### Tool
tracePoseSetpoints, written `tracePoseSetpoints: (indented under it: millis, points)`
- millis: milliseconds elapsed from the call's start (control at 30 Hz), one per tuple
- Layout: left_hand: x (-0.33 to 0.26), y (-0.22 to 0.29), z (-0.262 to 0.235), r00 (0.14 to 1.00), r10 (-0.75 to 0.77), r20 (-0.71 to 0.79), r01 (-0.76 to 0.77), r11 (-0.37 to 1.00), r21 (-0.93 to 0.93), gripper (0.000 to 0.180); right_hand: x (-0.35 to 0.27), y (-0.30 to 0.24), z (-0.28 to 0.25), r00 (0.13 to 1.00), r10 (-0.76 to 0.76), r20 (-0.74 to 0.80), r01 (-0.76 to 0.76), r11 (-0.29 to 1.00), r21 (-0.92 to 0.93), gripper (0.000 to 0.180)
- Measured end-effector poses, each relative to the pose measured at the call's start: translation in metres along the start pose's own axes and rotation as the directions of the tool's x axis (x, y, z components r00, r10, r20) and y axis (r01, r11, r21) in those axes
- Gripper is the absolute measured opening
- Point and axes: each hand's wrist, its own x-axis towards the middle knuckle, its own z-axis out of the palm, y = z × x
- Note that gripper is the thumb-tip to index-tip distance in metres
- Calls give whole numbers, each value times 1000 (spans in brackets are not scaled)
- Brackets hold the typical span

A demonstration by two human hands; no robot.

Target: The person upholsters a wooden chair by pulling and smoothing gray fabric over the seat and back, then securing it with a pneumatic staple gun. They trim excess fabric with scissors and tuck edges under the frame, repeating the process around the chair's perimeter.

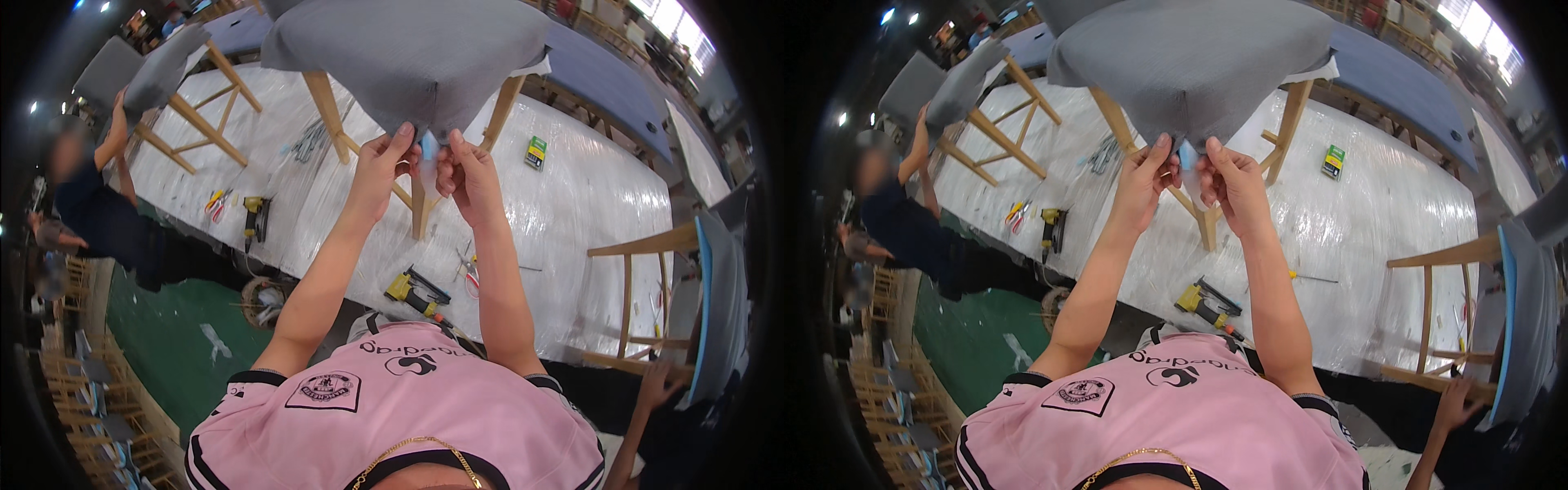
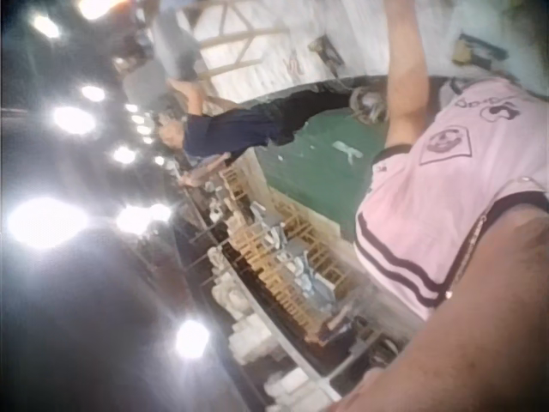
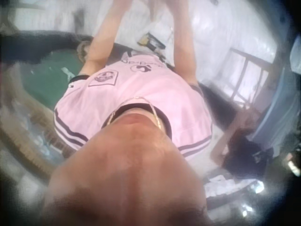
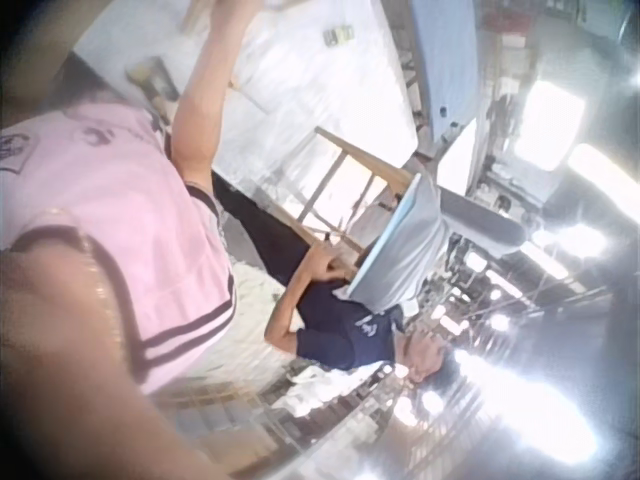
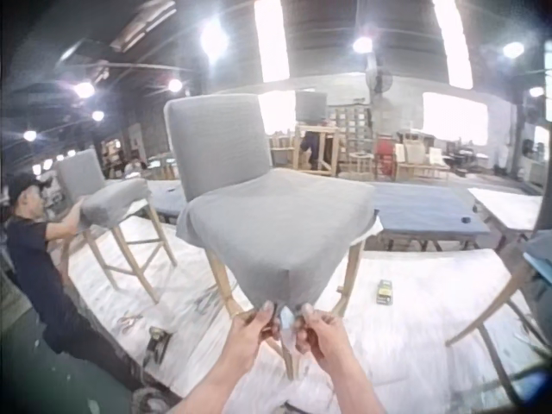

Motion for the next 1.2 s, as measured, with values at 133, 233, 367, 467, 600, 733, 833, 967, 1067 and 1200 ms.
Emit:
tracePoseSetpoints:
  millis: [133, 233, 367, 467, 600, 733, 833, 967, 1067, 1200]
  points:
    - [-2, -16, 7, 995, 69, -77, -72, 997, -32, 44, 4, -5, 4, 992, -30, 122, 43, 994, -105, 46]
    - [1, -29, 1, 991, 119, -67, -120, 993, -14, 44, 8, 9, -5, 980, -148, 137, 168, 974, -153, 48]
    - [2, -51, -6, 988, 153, -21, -154, 984, -85, 43, 10, 44, -19, 941, -309, 135, 321, 944, -77, 49]
    - [0, -59, -9, 985, 168, -30, -169, 984, -47, 44, 8, 59, -20, 942, -315, 116, 311, 949, 51, 49]
    - [-10, -66, -9, 986, 152, -74, -151, 988, 23, 45, 0, 70, -26, 948, -312, 53, 312, 950, 10, 49]
    - [-12, -78, -13, 982, 166, -85, -163, 986, 46, 44, 1, 79, -34, 951, -300, 69, 302, 953, -8, 51]
    - [-13, -76, -12, 979, 191, -77, -186, 980, 72, 46, 2, 82, -36, 953, -291, 80, 294, 956, -23, 52]
    - [2, -61, -21, 971, 234, -47, -216, 946, 242, 50, 11, 82, -40, 953, -292, 77, 299, 948, -108, 52]
    - [18, -48, -12, 927, 363, -97, -322, 900, 293, 76, 15, 77, -35, 948, -303, 103, 311, 947, -83, 53]
    - [36, -37, 1, 978, 206, 16, -198, 911, 361, 115, 11, 67, -36, 953, -264, 151, 282, 953, -111, 54]
